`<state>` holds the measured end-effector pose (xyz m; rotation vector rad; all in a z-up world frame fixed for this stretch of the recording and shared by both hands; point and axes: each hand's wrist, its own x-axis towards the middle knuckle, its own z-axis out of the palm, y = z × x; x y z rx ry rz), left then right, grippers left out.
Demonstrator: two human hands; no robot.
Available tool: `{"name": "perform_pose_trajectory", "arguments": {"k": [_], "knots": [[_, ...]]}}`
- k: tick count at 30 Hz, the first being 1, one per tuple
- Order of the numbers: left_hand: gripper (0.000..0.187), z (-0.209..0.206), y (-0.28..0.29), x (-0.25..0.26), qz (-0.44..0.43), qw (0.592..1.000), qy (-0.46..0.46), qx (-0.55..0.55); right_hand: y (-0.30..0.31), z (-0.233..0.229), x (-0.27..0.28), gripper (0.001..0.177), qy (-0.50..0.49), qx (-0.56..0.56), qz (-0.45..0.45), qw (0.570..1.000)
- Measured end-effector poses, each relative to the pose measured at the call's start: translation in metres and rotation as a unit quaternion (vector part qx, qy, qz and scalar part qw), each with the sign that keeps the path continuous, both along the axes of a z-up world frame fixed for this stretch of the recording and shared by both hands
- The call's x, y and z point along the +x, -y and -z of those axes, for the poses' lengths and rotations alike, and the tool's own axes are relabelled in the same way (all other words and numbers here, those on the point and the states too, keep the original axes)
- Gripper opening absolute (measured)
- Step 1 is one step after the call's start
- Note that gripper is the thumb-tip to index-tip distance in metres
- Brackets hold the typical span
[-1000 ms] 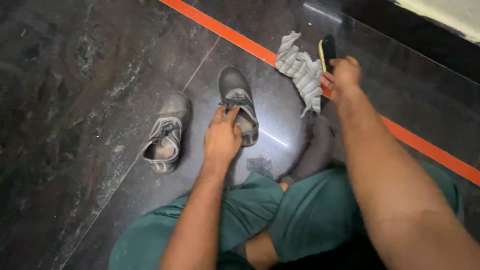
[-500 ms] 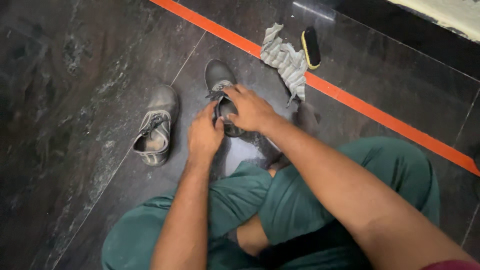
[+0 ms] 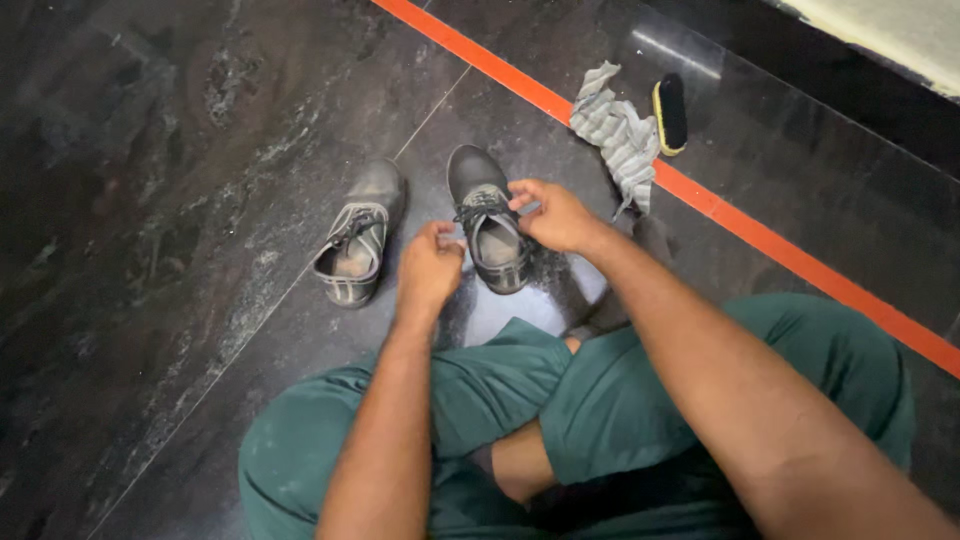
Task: The person sits on the floor and cleans a grey shoe using a cloth and a brush. They wipe the shoe surface, brush the laces and upper, and then tie the laces.
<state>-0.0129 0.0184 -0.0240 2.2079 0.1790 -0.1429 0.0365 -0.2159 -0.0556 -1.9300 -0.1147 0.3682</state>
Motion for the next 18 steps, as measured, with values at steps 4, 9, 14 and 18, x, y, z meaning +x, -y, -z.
{"name": "perform_pose_trajectory", "arguments": {"k": [4, 9, 14, 18], "knots": [[0.048, -0.022, 0.011, 0.003, -0.004, 0.999, 0.045, 0.004, -0.007, -0.011, -0.002, 0.039, 0.08, -0.096, -0.004, 0.992], [0.038, -0.035, 0.017, 0.014, -0.001, 0.998, 0.056, 0.016, -0.02, -0.032, -0.002, 0.027, 0.115, -0.116, 0.03, 0.986], [0.022, -0.037, 0.015, 0.025, 0.027, 0.995, 0.037, 0.089, -0.024, -0.032, 0.01, 0.017, 0.147, -0.1, 0.007, 0.984], [0.017, -0.04, 0.013, 0.034, 0.009, 0.997, 0.044, 0.068, -0.018, -0.019, 0.029, 0.014, 0.088, -0.067, -0.014, 0.994]]}}
